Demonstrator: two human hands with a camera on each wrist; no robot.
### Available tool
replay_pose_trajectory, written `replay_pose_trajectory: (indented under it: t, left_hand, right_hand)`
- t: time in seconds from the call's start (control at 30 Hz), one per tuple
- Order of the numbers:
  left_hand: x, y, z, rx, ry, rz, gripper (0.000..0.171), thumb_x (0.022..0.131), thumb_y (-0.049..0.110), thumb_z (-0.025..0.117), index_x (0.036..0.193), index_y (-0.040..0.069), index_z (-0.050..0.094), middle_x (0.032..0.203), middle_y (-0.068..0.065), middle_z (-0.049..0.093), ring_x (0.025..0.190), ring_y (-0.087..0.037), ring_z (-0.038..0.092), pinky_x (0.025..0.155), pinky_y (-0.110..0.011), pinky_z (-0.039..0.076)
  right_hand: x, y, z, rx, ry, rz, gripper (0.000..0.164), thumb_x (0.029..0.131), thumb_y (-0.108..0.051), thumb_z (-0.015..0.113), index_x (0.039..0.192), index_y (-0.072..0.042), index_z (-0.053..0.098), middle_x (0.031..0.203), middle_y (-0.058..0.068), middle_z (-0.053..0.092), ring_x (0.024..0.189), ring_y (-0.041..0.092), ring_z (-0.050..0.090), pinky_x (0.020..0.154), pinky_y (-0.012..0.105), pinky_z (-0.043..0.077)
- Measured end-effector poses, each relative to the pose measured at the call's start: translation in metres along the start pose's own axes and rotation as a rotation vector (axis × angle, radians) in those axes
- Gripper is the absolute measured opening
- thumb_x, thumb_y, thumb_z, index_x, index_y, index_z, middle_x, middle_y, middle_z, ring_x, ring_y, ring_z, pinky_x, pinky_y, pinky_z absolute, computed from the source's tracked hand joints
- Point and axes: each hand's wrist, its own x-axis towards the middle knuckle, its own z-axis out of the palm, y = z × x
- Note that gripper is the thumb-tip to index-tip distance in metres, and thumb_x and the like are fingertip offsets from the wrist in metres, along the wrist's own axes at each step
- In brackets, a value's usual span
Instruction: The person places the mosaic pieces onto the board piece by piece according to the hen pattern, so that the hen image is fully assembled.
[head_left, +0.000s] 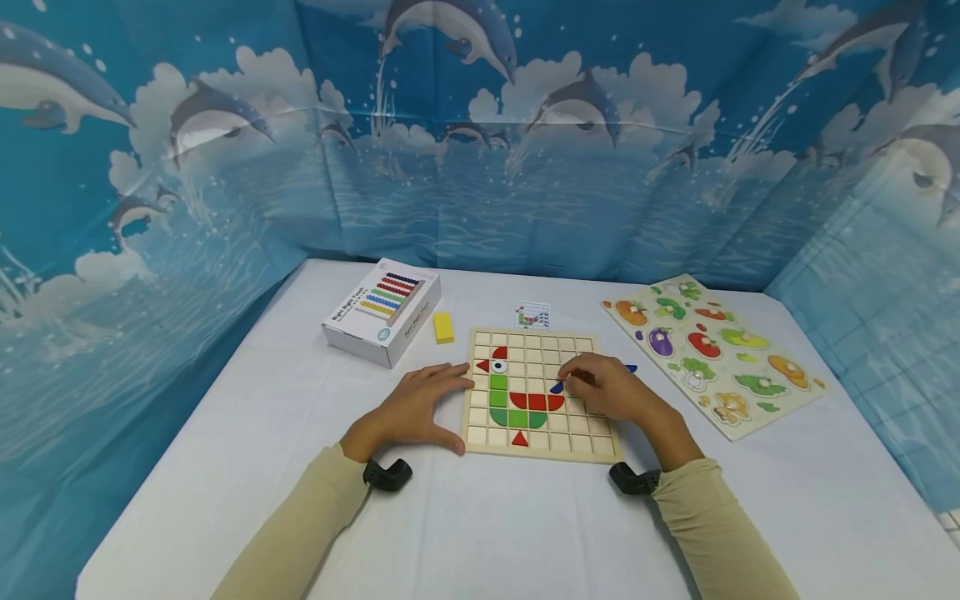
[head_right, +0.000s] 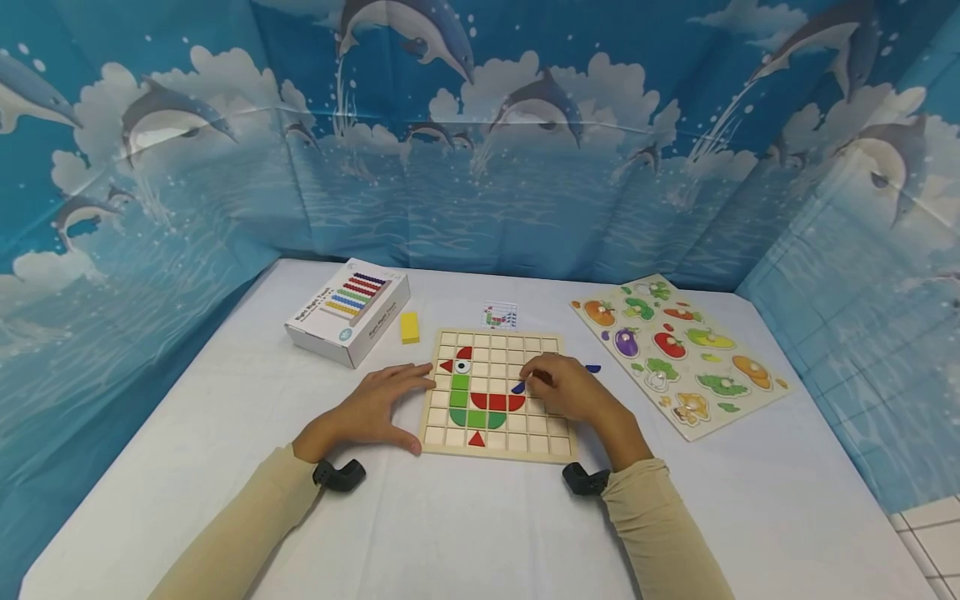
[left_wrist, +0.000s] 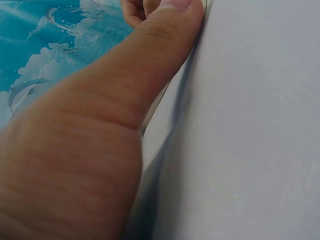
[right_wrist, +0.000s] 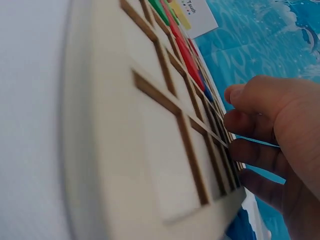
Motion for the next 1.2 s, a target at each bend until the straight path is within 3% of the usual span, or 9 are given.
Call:
replay_pose_trajectory:
  t: [0.17, 0.23, 0.4, 0.57, 0.97, 1.2]
  left_hand:
    - [0.000, 0.000, 0.000, 0.008, 0.001, 0.005, 0.104, 0.064, 0.076, 0.080, 0.152, 0.031, 0.046, 0.166, 0.011, 0.023, 0.150, -0.020, 0.019, 0.117, -0.047, 0.019]
    - [0.000, 0.000, 0.000, 0.006, -0.001, 0.007, 0.104, 0.065, 0.076, 0.080, 0.152, 0.031, 0.046, 0.166, 0.011, 0.023, 0.150, -0.021, 0.019, 0.117, -0.047, 0.019]
    - [0.000, 0.000, 0.000, 0.006, -0.003, 0.008, 0.104, 0.064, 0.076, 0.080, 0.152, 0.031, 0.045, 0.166, 0.011, 0.023, 0.150, -0.020, 0.019, 0.117, -0.048, 0.019]
    - [-0.001, 0.000, -0.001, 0.011, -0.009, 0.003, 0.105, 0.064, 0.077, 0.079, 0.152, 0.032, 0.045, 0.166, 0.012, 0.022, 0.151, -0.020, 0.018, 0.117, -0.047, 0.019]
    - [-0.001, 0.001, -0.001, 0.007, -0.008, 0.013, 0.104, 0.065, 0.076, 0.079, 0.151, 0.030, 0.046, 0.166, 0.010, 0.023, 0.150, -0.022, 0.019, 0.116, -0.050, 0.021]
    - [-0.002, 0.002, -0.003, 0.008, -0.012, 0.017, 0.103, 0.066, 0.076, 0.079, 0.152, 0.029, 0.046, 0.166, 0.009, 0.023, 0.151, -0.022, 0.019, 0.116, -0.051, 0.020]
  right_hand:
    - [-0.007, 0.013, -0.015, -0.073, 0.091, -0.018, 0.018, 0.098, -0.004, 0.066, 0.114, -0.005, 0.071, 0.108, 0.008, 0.067, 0.101, 0.027, 0.059, 0.090, 0.051, 0.048]
    - [-0.012, 0.021, -0.023, -0.115, 0.122, 0.012, 0.019, 0.097, -0.002, 0.065, 0.114, -0.003, 0.071, 0.109, 0.012, 0.066, 0.104, 0.032, 0.058, 0.092, 0.055, 0.046]
    - [-0.024, 0.041, -0.042, -0.147, 0.096, 0.204, 0.025, 0.097, 0.000, 0.060, 0.121, 0.000, 0.067, 0.120, 0.021, 0.064, 0.116, 0.041, 0.054, 0.100, 0.060, 0.042]
    - [-0.032, 0.055, -0.047, -0.137, 0.104, 0.312, 0.026, 0.097, -0.003, 0.060, 0.123, 0.001, 0.065, 0.116, 0.019, 0.064, 0.105, 0.035, 0.057, 0.095, 0.057, 0.047]
    - [-0.035, 0.066, -0.042, -0.097, 0.159, 0.255, 0.020, 0.096, 0.000, 0.062, 0.115, -0.002, 0.069, 0.107, 0.015, 0.065, 0.097, 0.032, 0.056, 0.085, 0.050, 0.046]
    - [-0.034, 0.065, -0.041, -0.094, 0.163, 0.255, 0.019, 0.096, -0.001, 0.062, 0.113, -0.003, 0.070, 0.107, 0.016, 0.065, 0.098, 0.033, 0.056, 0.086, 0.052, 0.046]
